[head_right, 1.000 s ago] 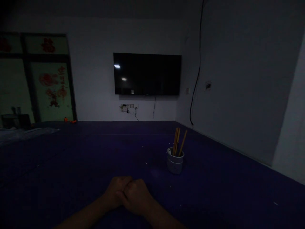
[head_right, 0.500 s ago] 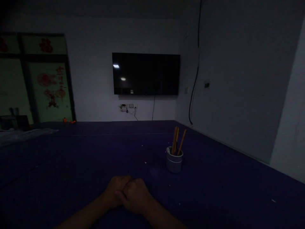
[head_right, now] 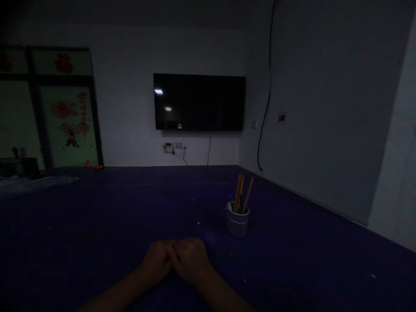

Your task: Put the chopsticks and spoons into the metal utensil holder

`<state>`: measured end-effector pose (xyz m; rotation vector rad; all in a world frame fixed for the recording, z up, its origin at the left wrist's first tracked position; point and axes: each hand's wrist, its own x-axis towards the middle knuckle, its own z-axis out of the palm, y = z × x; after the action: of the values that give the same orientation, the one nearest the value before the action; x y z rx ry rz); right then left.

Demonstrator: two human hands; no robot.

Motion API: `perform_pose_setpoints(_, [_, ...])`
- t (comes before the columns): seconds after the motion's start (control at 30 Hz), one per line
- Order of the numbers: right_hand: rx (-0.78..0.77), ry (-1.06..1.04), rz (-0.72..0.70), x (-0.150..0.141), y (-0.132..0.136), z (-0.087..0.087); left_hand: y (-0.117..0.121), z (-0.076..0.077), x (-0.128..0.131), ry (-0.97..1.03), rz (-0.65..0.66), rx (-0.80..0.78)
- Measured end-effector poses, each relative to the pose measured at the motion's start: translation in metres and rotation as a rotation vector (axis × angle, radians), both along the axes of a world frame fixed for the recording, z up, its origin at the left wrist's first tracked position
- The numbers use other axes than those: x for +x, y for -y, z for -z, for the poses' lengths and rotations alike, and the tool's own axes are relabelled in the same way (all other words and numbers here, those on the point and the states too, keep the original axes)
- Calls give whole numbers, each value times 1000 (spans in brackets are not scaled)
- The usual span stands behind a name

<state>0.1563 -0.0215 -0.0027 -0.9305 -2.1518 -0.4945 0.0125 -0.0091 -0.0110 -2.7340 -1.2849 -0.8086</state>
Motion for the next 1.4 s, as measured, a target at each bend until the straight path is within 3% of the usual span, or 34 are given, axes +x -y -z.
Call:
perform_pose_setpoints(0.27, [22,-258,210,15,-5,-11,5,-7,3,-100,-23,77])
perform_pose_setpoints(0.5, [-140,-603,517,45,-20,-22,3,-4,4,-73,-12,106])
perform_pose_setpoints(0.67, [-193,-715,668,61,-28,-26,2,-1,4,-69,-7,102])
perform_pose_setpoints(1.0, [-330,-620,904,82,-32,-35,2,-1,6,-76,-21,96])
perform_pose_setpoints(1.4, [-314,-489,989,91,-35,-33,2,-2,5,-126,-20,85])
